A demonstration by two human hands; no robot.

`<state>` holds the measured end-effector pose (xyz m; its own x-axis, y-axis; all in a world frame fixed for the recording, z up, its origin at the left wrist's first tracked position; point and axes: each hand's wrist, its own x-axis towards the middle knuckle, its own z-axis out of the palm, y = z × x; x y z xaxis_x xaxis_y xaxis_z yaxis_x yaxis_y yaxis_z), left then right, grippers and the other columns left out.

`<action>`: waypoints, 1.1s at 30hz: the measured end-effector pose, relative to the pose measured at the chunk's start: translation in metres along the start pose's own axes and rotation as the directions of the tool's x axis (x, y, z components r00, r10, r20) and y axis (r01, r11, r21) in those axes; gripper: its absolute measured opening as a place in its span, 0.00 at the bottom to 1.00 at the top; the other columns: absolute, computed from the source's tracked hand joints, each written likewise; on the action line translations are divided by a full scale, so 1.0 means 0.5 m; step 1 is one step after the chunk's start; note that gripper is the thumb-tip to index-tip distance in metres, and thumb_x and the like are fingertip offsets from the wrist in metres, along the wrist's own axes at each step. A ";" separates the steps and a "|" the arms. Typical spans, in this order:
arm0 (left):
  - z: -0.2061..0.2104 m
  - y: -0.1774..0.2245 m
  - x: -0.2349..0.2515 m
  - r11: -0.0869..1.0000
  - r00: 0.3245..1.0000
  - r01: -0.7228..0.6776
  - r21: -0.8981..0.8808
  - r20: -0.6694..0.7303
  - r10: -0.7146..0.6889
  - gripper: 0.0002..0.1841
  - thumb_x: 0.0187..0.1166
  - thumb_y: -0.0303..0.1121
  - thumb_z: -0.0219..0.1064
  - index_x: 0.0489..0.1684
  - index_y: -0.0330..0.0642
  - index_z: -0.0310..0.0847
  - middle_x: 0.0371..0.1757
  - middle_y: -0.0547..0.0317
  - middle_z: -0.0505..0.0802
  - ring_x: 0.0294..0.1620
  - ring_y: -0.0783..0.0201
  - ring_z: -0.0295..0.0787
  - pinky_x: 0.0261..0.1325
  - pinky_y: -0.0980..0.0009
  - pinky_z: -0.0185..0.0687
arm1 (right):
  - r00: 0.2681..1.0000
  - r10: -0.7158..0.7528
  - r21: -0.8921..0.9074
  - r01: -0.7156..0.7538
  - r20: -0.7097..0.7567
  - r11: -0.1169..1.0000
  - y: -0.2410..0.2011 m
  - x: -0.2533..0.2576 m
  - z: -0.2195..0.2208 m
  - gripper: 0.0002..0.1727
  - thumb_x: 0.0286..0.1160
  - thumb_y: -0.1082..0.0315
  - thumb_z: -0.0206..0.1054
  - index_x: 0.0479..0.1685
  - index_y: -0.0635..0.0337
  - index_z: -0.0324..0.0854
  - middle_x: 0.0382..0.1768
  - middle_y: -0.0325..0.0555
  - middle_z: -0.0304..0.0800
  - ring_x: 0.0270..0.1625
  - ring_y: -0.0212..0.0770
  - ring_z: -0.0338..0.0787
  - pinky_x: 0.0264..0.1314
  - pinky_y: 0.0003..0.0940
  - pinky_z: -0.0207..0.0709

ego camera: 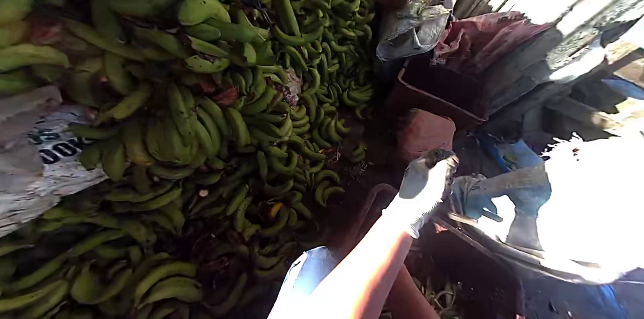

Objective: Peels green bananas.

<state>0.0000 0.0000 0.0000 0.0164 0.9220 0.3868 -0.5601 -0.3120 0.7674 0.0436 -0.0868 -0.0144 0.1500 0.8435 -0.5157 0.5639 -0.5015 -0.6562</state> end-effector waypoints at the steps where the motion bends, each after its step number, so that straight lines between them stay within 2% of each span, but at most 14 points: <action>1: 0.049 0.096 -0.014 0.985 0.984 0.164 0.059 -0.075 -0.160 0.18 0.91 0.33 0.53 0.55 0.23 0.82 0.41 0.50 0.93 0.37 0.67 0.92 0.41 0.72 0.90 | 0.998 0.056 0.099 -0.051 -0.043 0.994 0.017 0.003 -0.005 0.26 0.83 0.75 0.63 0.79 0.75 0.69 0.76 0.64 0.78 0.78 0.51 0.78 0.84 0.43 0.66; 3: 0.127 0.237 -0.015 0.837 0.840 0.525 0.155 -0.250 -0.481 0.16 0.93 0.33 0.51 0.65 0.31 0.78 0.42 0.55 0.86 0.34 0.71 0.82 0.43 0.74 0.81 | 0.988 0.115 0.341 -0.074 -0.102 0.937 0.083 0.022 -0.009 0.23 0.79 0.77 0.66 0.73 0.74 0.74 0.62 0.63 0.86 0.60 0.48 0.86 0.67 0.43 0.75; 6: 0.087 0.121 -0.017 0.857 0.892 0.452 0.246 -0.136 -0.431 0.19 0.91 0.42 0.56 0.64 0.37 0.80 0.46 0.53 0.89 0.41 0.67 0.87 0.47 0.69 0.86 | 0.997 -0.046 0.726 0.082 -0.069 0.683 0.312 0.107 -0.030 0.19 0.86 0.62 0.63 0.67 0.63 0.75 0.40 0.52 0.91 0.36 0.41 0.91 0.39 0.41 0.89; 9: 0.111 0.066 -0.042 0.783 0.858 0.499 0.371 -0.082 -0.508 0.22 0.90 0.49 0.56 0.71 0.46 0.80 0.61 0.53 0.90 0.58 0.63 0.88 0.63 0.60 0.84 | 0.990 -0.137 0.885 0.101 -0.042 0.454 0.389 0.051 -0.161 0.20 0.91 0.53 0.55 0.67 0.56 0.78 0.42 0.47 0.93 0.38 0.39 0.93 0.41 0.40 0.91; 13: 0.206 0.018 -0.133 0.700 0.739 0.643 0.311 -0.012 -0.673 0.25 0.91 0.51 0.52 0.78 0.47 0.73 0.67 0.51 0.87 0.58 0.60 0.88 0.57 0.59 0.86 | 0.942 -0.226 0.836 0.327 -0.249 0.440 0.361 -0.127 -0.341 0.16 0.85 0.61 0.59 0.63 0.59 0.78 0.46 0.49 0.92 0.46 0.41 0.92 0.48 0.43 0.88; 15: 0.253 -0.007 -0.189 0.631 0.634 0.714 0.303 0.101 -0.766 0.27 0.93 0.54 0.46 0.78 0.47 0.72 0.61 0.51 0.87 0.52 0.60 0.88 0.52 0.59 0.87 | 0.900 -0.341 0.827 0.399 -0.270 0.397 0.357 -0.186 -0.407 0.19 0.77 0.57 0.69 0.61 0.56 0.78 0.43 0.50 0.93 0.42 0.43 0.93 0.47 0.44 0.90; 18: 0.292 -0.074 -0.252 0.546 0.490 0.838 0.006 0.433 -0.757 0.32 0.92 0.59 0.38 0.64 0.43 0.80 0.49 0.48 0.92 0.45 0.55 0.91 0.46 0.55 0.90 | 0.819 -0.536 0.823 0.441 -0.205 0.358 0.394 -0.208 -0.449 0.22 0.74 0.55 0.73 0.65 0.54 0.84 0.47 0.53 0.93 0.38 0.42 0.92 0.43 0.42 0.90; 20: 0.304 -0.085 -0.262 0.552 0.551 0.817 -0.170 0.513 -0.658 0.27 0.94 0.48 0.41 0.63 0.38 0.82 0.53 0.45 0.92 0.51 0.54 0.90 0.52 0.56 0.89 | 0.821 -0.535 0.826 0.435 -0.199 0.359 0.412 -0.205 -0.436 0.24 0.75 0.58 0.71 0.69 0.57 0.82 0.52 0.56 0.91 0.39 0.42 0.92 0.42 0.40 0.89; 22: 0.291 -0.091 -0.256 0.670 0.683 0.718 -0.188 0.374 -0.627 0.20 0.94 0.39 0.46 0.65 0.35 0.78 0.54 0.44 0.92 0.53 0.54 0.91 0.56 0.56 0.89 | 0.897 -0.335 0.770 0.424 -0.287 0.476 0.409 -0.209 -0.415 0.24 0.78 0.63 0.69 0.73 0.59 0.76 0.52 0.56 0.91 0.39 0.43 0.91 0.40 0.39 0.88; 24: 0.263 -0.101 -0.244 0.824 0.807 0.566 0.001 0.202 -0.555 0.17 0.90 0.32 0.55 0.71 0.33 0.73 0.55 0.47 0.91 0.54 0.58 0.90 0.59 0.61 0.89 | 0.925 -0.098 0.601 0.317 -0.368 0.734 0.429 -0.196 -0.412 0.33 0.71 0.57 0.77 0.76 0.55 0.73 0.55 0.45 0.92 0.48 0.40 0.93 0.48 0.40 0.91; 26: 0.251 -0.096 -0.226 0.886 0.888 0.399 0.237 0.140 -0.438 0.20 0.84 0.31 0.64 0.72 0.36 0.72 0.51 0.57 0.91 0.46 0.69 0.89 0.49 0.73 0.88 | 0.906 -0.039 0.443 0.243 -0.421 0.863 0.462 -0.168 -0.420 0.33 0.70 0.52 0.75 0.75 0.54 0.73 0.56 0.43 0.91 0.52 0.38 0.92 0.54 0.42 0.89; 28: 0.246 -0.091 -0.218 0.906 0.920 0.253 0.340 0.204 -0.334 0.24 0.81 0.32 0.68 0.74 0.33 0.70 0.49 0.58 0.90 0.43 0.69 0.87 0.44 0.74 0.87 | 0.876 -0.113 0.303 0.280 -0.468 0.911 0.479 -0.162 -0.420 0.27 0.79 0.50 0.67 0.74 0.51 0.77 0.52 0.41 0.92 0.47 0.36 0.93 0.53 0.41 0.89; 30: 0.252 -0.089 -0.218 0.907 0.927 0.117 0.404 0.283 -0.246 0.28 0.80 0.32 0.69 0.76 0.29 0.68 0.55 0.54 0.91 0.52 0.64 0.90 0.56 0.69 0.90 | 0.843 -0.228 0.190 0.357 -0.487 0.915 0.472 -0.173 -0.411 0.26 0.84 0.48 0.63 0.75 0.49 0.79 0.53 0.38 0.92 0.47 0.31 0.91 0.54 0.37 0.87; 33: 0.258 -0.093 -0.230 0.864 0.916 -0.031 0.502 0.360 -0.177 0.26 0.78 0.33 0.71 0.72 0.28 0.72 0.55 0.53 0.92 0.52 0.65 0.91 0.57 0.68 0.91 | 0.861 -0.271 0.123 0.353 -0.431 0.927 0.451 -0.189 -0.398 0.26 0.85 0.46 0.60 0.75 0.48 0.79 0.53 0.38 0.92 0.50 0.32 0.91 0.58 0.38 0.86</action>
<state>0.1310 -0.1212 -0.0143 0.4119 0.8173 0.4029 -0.0684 -0.4132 0.9081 0.3184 -0.2413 -0.0043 0.3265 0.9448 -0.0287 0.4762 -0.1907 -0.8584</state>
